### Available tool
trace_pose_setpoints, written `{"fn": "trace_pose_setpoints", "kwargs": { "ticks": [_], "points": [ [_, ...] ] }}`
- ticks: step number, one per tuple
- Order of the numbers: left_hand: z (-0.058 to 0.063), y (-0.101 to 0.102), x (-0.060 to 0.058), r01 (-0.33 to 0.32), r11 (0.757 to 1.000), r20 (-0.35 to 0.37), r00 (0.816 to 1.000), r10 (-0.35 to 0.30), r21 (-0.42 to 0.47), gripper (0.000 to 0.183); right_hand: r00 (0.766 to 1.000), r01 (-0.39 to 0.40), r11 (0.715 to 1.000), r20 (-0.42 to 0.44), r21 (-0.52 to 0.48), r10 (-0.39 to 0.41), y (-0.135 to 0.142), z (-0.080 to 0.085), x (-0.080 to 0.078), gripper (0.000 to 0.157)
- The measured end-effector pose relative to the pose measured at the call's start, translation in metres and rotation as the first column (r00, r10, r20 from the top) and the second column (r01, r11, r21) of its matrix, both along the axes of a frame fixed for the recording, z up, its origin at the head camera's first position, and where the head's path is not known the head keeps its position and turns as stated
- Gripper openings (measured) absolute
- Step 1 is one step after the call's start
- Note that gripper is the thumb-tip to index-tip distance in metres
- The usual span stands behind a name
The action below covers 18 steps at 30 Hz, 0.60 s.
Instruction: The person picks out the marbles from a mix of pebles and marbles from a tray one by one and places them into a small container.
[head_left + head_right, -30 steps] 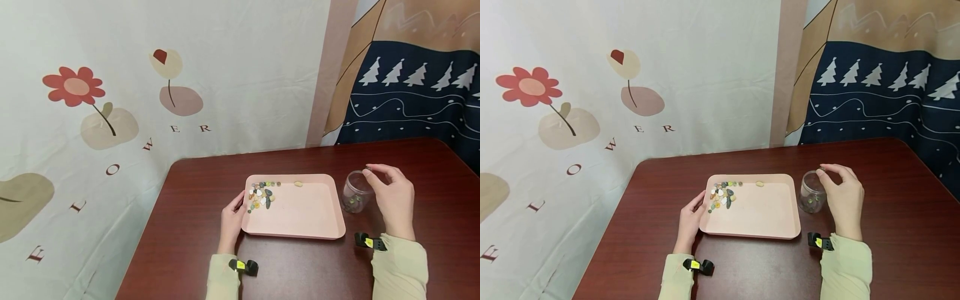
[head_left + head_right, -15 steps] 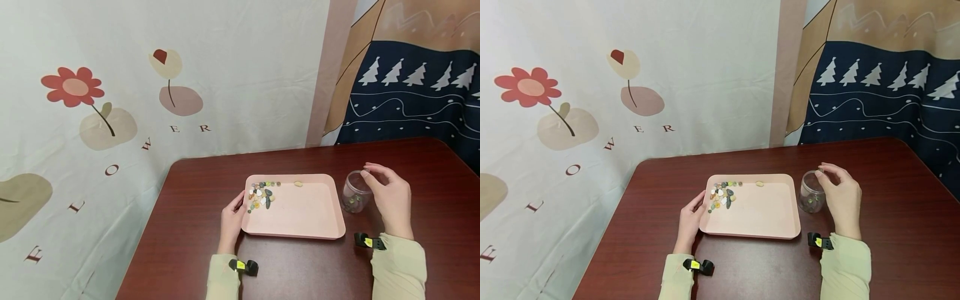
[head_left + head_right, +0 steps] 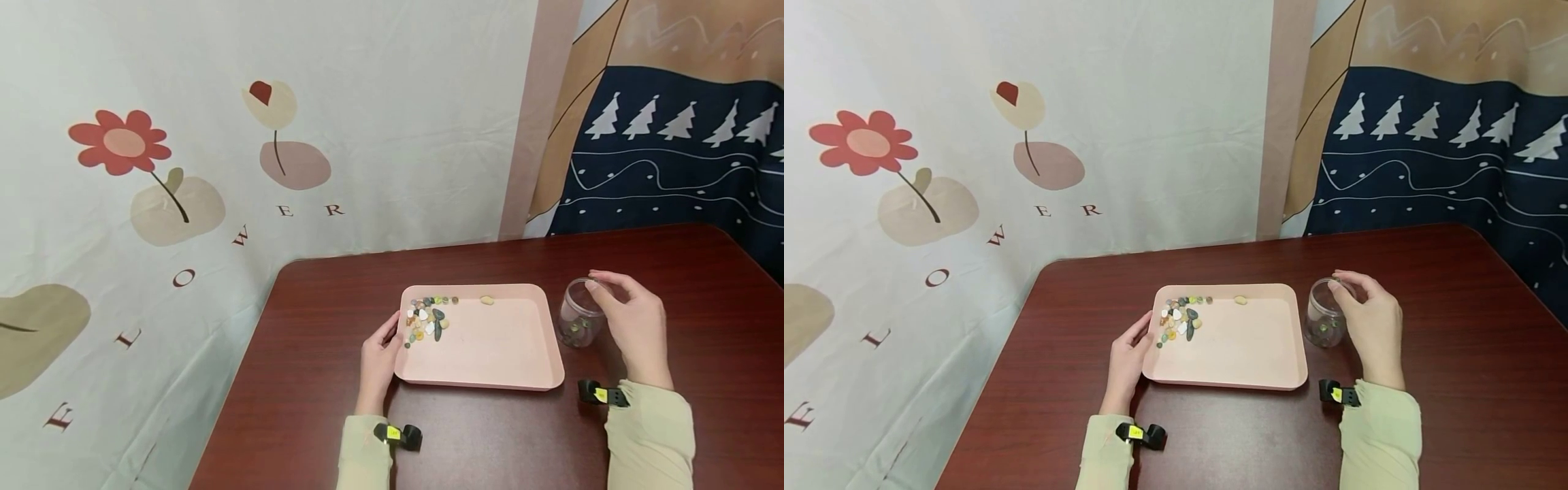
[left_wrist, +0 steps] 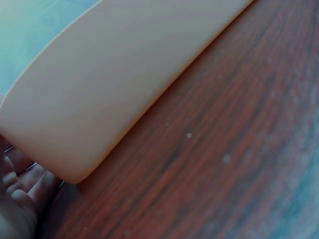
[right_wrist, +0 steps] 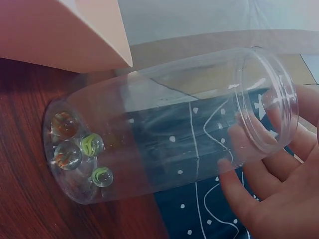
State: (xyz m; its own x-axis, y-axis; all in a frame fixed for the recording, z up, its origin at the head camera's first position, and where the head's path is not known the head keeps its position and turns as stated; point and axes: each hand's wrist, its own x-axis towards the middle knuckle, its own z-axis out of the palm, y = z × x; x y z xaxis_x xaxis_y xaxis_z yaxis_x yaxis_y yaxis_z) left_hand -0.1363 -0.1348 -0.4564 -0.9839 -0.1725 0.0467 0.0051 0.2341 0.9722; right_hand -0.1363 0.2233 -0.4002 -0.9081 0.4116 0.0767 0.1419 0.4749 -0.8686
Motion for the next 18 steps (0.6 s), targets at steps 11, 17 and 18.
{"fn": "trace_pose_setpoints", "kwargs": {
  "ticks": [11, 17, 18],
  "points": [
    [-0.001, 0.001, 0.000, -0.006, 1.000, -0.005, 1.000, 0.006, -0.013, 0.037, 0.999, -0.034, 0.999, 0.022, -0.005, 0.034, 0.000, -0.004, 0.000, 0.049],
    [-0.023, -0.006, -0.009, -0.004, 1.000, 0.006, 1.000, 0.004, 0.014, 0.037, 0.999, -0.042, 0.998, 0.030, -0.037, 0.043, 0.001, -0.005, 0.000, 0.051],
    [-0.028, -0.007, -0.011, -0.005, 1.000, 0.005, 1.000, 0.005, 0.017, 0.036, 0.999, -0.042, 0.998, 0.030, -0.042, 0.043, 0.001, -0.005, 0.000, 0.051]
  ]
}}
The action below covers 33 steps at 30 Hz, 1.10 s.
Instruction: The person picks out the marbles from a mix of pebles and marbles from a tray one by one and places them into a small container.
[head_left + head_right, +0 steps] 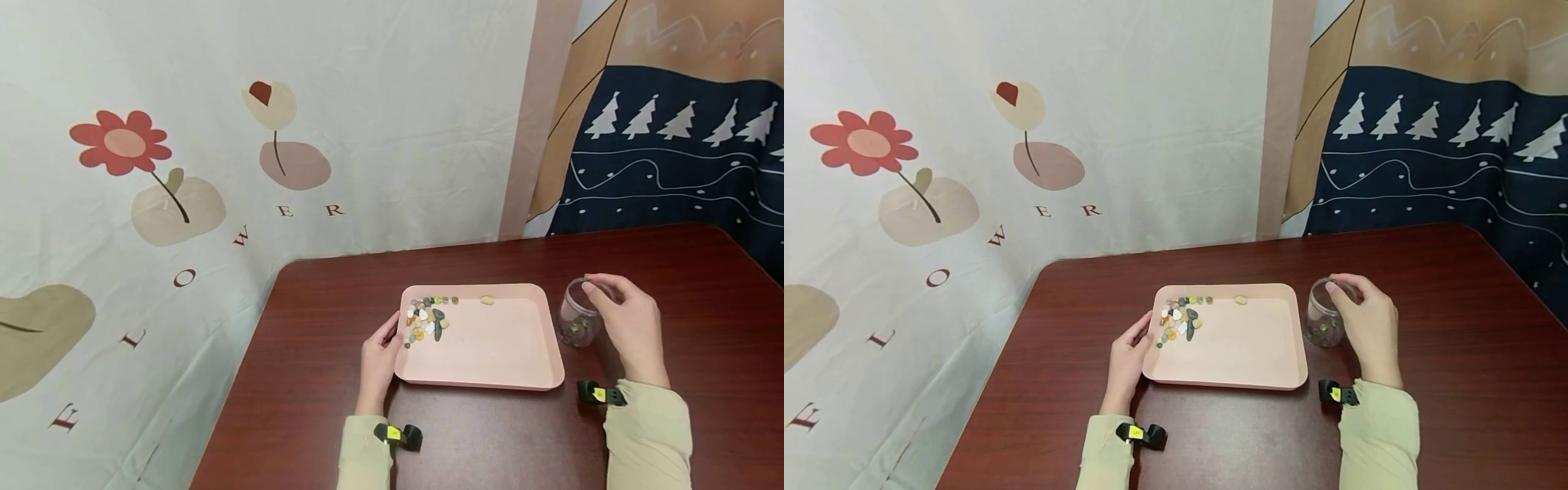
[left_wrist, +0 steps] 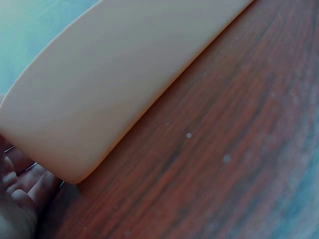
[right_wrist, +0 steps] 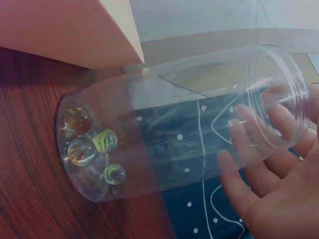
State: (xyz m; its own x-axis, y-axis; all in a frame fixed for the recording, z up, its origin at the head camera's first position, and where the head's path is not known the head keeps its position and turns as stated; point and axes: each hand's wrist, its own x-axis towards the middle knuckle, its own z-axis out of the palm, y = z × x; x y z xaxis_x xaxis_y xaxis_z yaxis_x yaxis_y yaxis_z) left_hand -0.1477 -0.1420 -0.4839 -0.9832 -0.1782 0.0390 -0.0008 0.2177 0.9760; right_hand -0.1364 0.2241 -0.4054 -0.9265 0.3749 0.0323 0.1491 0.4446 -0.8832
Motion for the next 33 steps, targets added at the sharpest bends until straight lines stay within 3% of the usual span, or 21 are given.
{"fn": "trace_pose_setpoints", "kwargs": {
  "ticks": [6, 33],
  "points": [
    [-0.0054, -0.0004, -0.0013, -0.013, 1.000, -0.007, 1.000, 0.013, -0.010, 0.036, 1.000, -0.007, 1.000, -0.006, 0.001, 0.007, -0.0002, -0.0008, -0.0008, 0.050],
    [-0.0039, 0.0011, -0.0007, -0.027, 1.000, -0.001, 1.000, 0.027, -0.012, 0.036, 1.000, -0.028, 0.999, 0.008, 0.039, 0.028, 0.0000, -0.0016, -0.0018, 0.048]
  ]
}}
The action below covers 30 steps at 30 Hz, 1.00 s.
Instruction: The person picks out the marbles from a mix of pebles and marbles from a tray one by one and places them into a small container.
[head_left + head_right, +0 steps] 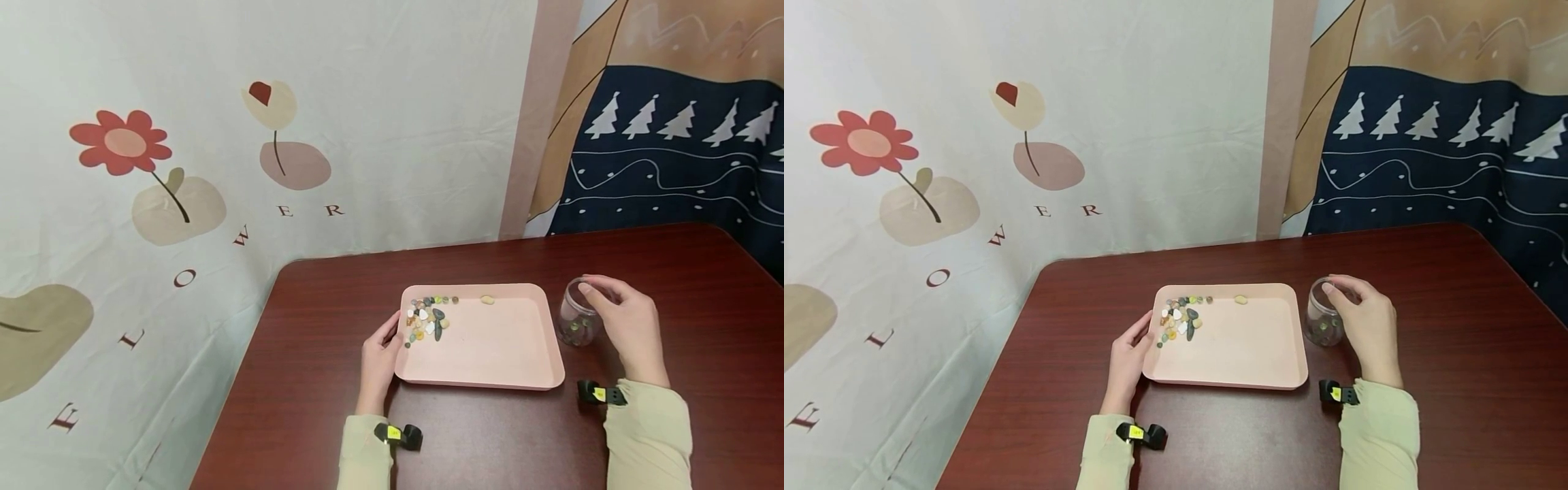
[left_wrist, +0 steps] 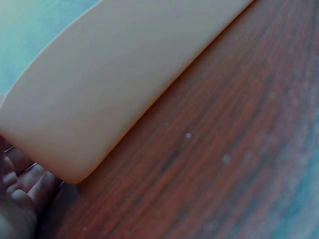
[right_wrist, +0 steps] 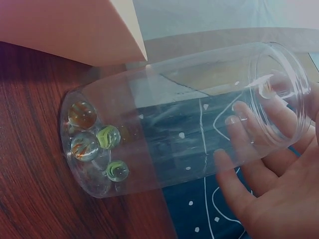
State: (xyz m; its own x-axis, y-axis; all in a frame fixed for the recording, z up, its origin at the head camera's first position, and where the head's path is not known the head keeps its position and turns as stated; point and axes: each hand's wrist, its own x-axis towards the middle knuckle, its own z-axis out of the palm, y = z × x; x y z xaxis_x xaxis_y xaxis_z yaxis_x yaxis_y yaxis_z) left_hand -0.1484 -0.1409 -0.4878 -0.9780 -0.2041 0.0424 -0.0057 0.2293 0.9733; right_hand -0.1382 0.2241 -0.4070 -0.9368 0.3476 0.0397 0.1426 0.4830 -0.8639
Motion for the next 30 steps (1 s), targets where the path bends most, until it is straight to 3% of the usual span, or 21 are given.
{"fn": "trace_pose_setpoints", "kwargs": {
  "ticks": [14, 30],
  "points": [
    [-0.0008, -0.0001, 0.0003, -0.006, 1.000, 0.004, 1.000, 0.006, -0.014, 0.036, 1.000, 0.008, 1.000, -0.007, -0.002, -0.008, -0.0011, -0.0011, -0.0003, 0.049],
    [0.0040, -0.0005, 0.0015, 0.028, 0.999, -0.014, 1.000, -0.027, 0.044, 0.037, 1.000, 0.001, 1.000, 0.003, -0.016, 0.000, 0.0007, -0.0001, -0.0005, 0.047]
  ]
}}
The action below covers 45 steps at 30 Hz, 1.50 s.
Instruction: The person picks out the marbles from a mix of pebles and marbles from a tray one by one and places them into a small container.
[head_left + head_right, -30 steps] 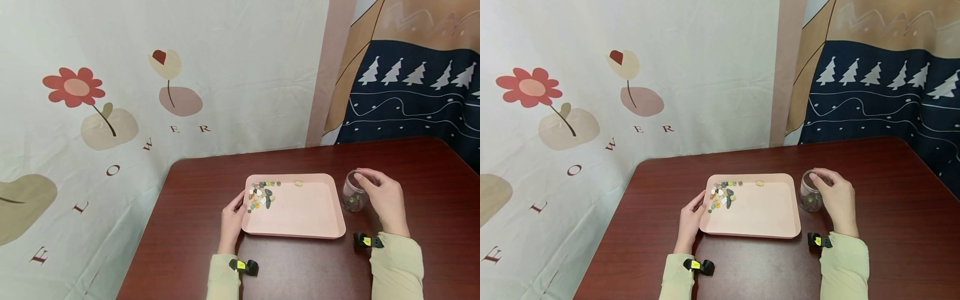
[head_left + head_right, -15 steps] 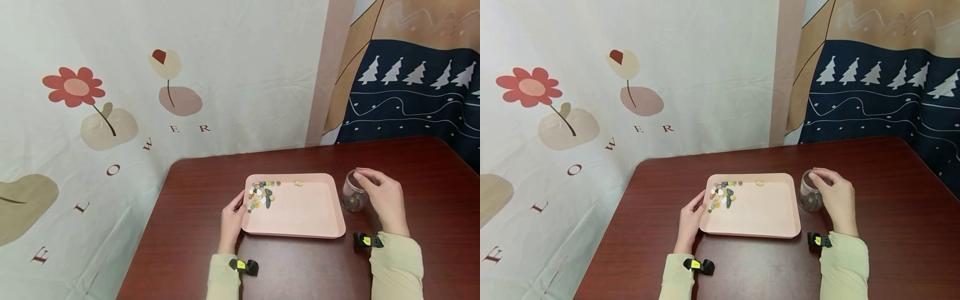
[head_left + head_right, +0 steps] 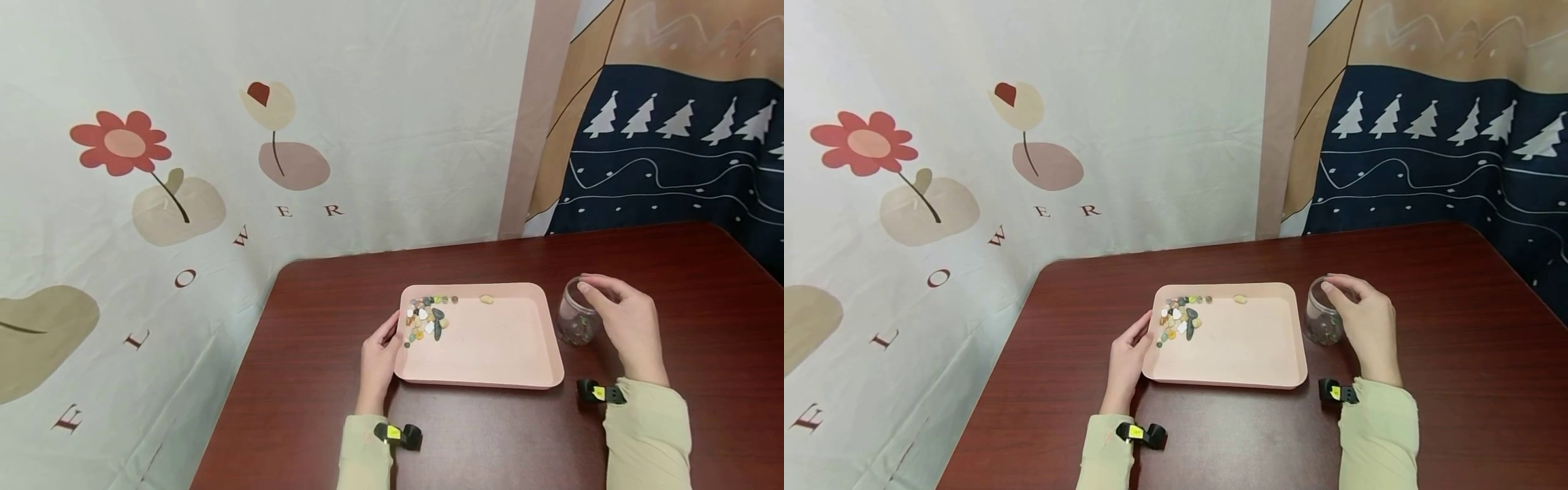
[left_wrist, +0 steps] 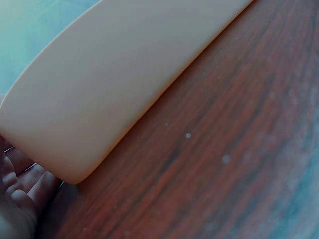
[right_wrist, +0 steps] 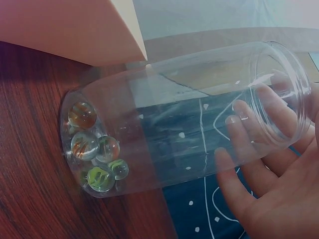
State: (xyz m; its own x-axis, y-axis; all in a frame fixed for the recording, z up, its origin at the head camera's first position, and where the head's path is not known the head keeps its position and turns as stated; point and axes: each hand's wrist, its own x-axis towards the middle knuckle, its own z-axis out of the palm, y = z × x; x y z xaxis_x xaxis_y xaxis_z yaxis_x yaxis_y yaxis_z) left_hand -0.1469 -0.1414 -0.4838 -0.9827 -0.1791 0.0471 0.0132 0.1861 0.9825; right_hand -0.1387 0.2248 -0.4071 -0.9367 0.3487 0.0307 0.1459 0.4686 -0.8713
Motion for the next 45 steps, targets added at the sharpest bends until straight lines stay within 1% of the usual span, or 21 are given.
{"fn": "trace_pose_setpoints", "kwargs": {
  "ticks": [7, 10, 21, 30, 38, 42, 45],
  "points": [
    [0.023, 0.006, 0.010, 0.009, 1.000, -0.007, 1.000, -0.009, -0.018, 0.037, 1.000, 0.004, 1.000, 0.000, 0.004, -0.004, -0.001, 0.001, 0.000, 0.047],
    [0.025, 0.006, 0.010, 0.008, 1.000, 0.000, 1.000, -0.008, -0.016, 0.037, 1.000, 0.009, 1.000, -0.005, 0.013, -0.009, -0.001, 0.001, 0.000, 0.047],
    [0.026, 0.007, 0.011, 0.005, 1.000, -0.002, 1.000, -0.005, -0.022, 0.037, 0.999, 0.020, 0.999, -0.030, 0.039, -0.019, -0.002, 0.006, 0.004, 0.048],
    [0.027, 0.007, 0.012, 0.001, 1.000, 0.006, 1.000, -0.001, -0.028, 0.038, 0.996, 0.067, 0.996, -0.056, 0.067, -0.063, -0.001, 0.013, 0.006, 0.044],
    [0.028, 0.008, 0.013, -0.005, 0.999, 0.012, 1.000, 0.006, -0.037, 0.038, 0.992, 0.111, 0.993, -0.067, 0.046, -0.107, -0.002, 0.022, 0.009, 0.040],
    [0.028, 0.008, 0.014, -0.004, 0.999, 0.011, 1.000, 0.004, -0.038, 0.038, 0.986, 0.138, 0.990, -0.091, 0.011, -0.137, -0.003, 0.027, 0.011, 0.037],
    [0.028, 0.008, 0.014, -0.002, 0.999, 0.007, 1.000, 0.002, -0.036, 0.038, 0.984, 0.142, 0.990, -0.111, -0.014, -0.143, -0.004, 0.030, 0.013, 0.036]
  ]
}}
